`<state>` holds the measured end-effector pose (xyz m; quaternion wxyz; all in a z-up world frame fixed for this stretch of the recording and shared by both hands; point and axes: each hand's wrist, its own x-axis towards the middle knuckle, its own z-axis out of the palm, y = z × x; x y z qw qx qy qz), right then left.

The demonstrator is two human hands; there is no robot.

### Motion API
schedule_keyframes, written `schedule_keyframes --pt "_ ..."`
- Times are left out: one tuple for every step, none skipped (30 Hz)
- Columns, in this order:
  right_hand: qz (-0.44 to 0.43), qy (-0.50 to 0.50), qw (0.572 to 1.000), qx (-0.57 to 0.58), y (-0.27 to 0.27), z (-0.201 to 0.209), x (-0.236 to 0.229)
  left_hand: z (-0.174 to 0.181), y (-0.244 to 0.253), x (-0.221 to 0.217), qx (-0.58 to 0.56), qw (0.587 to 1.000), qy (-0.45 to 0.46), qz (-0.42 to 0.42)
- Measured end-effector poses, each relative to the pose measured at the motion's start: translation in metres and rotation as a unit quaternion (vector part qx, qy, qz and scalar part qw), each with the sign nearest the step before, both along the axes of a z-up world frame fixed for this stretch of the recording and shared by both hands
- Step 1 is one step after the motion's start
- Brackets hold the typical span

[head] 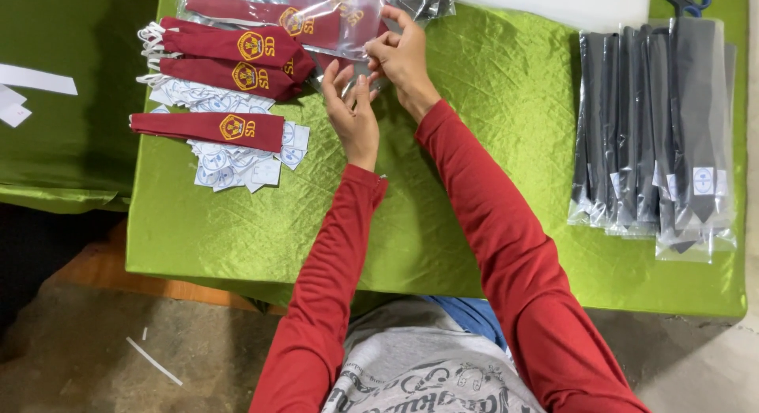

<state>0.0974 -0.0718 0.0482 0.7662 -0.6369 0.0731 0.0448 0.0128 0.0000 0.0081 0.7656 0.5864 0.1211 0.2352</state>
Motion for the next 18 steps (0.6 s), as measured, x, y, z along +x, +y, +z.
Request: schedule_keyframes --pt "-0.002 0.002 1.0 0.0 -0.004 -0.001 -0.005 -0.005 0.002 0.003 0.0 1.0 0.002 -0.002" --pt "-0.013 -0.012 1.0 -0.007 -0.007 -0.002 -0.011 -0.01 0.003 0.005 0.022 1.0 0.006 -0.012" --pt "-0.023 -0.03 0.999 -0.014 -0.01 -0.001 -0.014 -0.014 0.006 0.009 0.045 0.999 0.007 -0.021" --pt "-0.024 -0.03 0.999 -0.014 -0.009 -0.009 -0.019 -0.018 0.007 0.014 0.045 0.999 0.007 -0.022" --pt "-0.067 -0.037 0.996 0.052 -0.011 -0.016 -0.025 -0.021 0.005 0.018 0.055 0.997 -0.022 -0.044" --pt "-0.109 -0.045 0.986 0.118 -0.012 -0.024 -0.03 -0.026 0.004 0.022 0.065 0.994 -0.05 -0.066" --pt "-0.111 -0.045 0.986 0.117 -0.013 -0.033 -0.034 -0.03 0.002 0.029 0.064 0.994 -0.05 -0.068" --pt "-0.125 -0.043 0.981 0.141 -0.015 -0.042 -0.037 -0.035 0.001 0.036 0.135 0.987 -0.057 -0.066" --pt "-0.139 -0.04 0.976 0.165 -0.016 -0.051 -0.042 -0.041 -0.001 0.042 0.205 0.975 -0.063 -0.064" --pt "-0.142 -0.039 0.975 0.165 -0.017 -0.049 -0.047 -0.037 -0.001 0.042 0.204 0.975 -0.062 -0.067" --pt "-0.134 -0.048 0.978 0.154 -0.017 -0.046 -0.052 -0.032 0.0 0.044 0.187 0.976 -0.063 -0.095" --pt "-0.125 -0.056 0.98 0.144 -0.017 -0.043 -0.056 -0.028 0.0 0.045 0.169 0.976 -0.062 -0.124" --pt "-0.127 -0.057 0.98 0.144 -0.018 -0.044 -0.056 -0.031 -0.001 0.046 0.169 0.976 -0.063 -0.126" --pt "-0.121 -0.055 0.984 0.122 -0.019 -0.045 -0.055 -0.033 -0.002 0.048 0.171 0.976 -0.055 -0.124" --pt "-0.111 -0.054 0.987 0.102 -0.018 -0.045 -0.053 -0.035 0.0 0.05 0.175 0.976 -0.046 -0.119" --pt "-0.11 -0.055 0.987 0.104 -0.02 -0.047 -0.048 -0.031 -0.002 0.047 0.177 0.976 -0.048 -0.118" --pt "-0.1 -0.093 0.988 0.074 -0.02 -0.049 -0.044 -0.027 -0.003 0.042 0.171 0.977 -0.041 -0.116" --pt "-0.091 -0.13 0.986 0.045 -0.02 -0.052 -0.04 -0.024 -0.003 0.037 0.165 0.979 -0.035 -0.115"
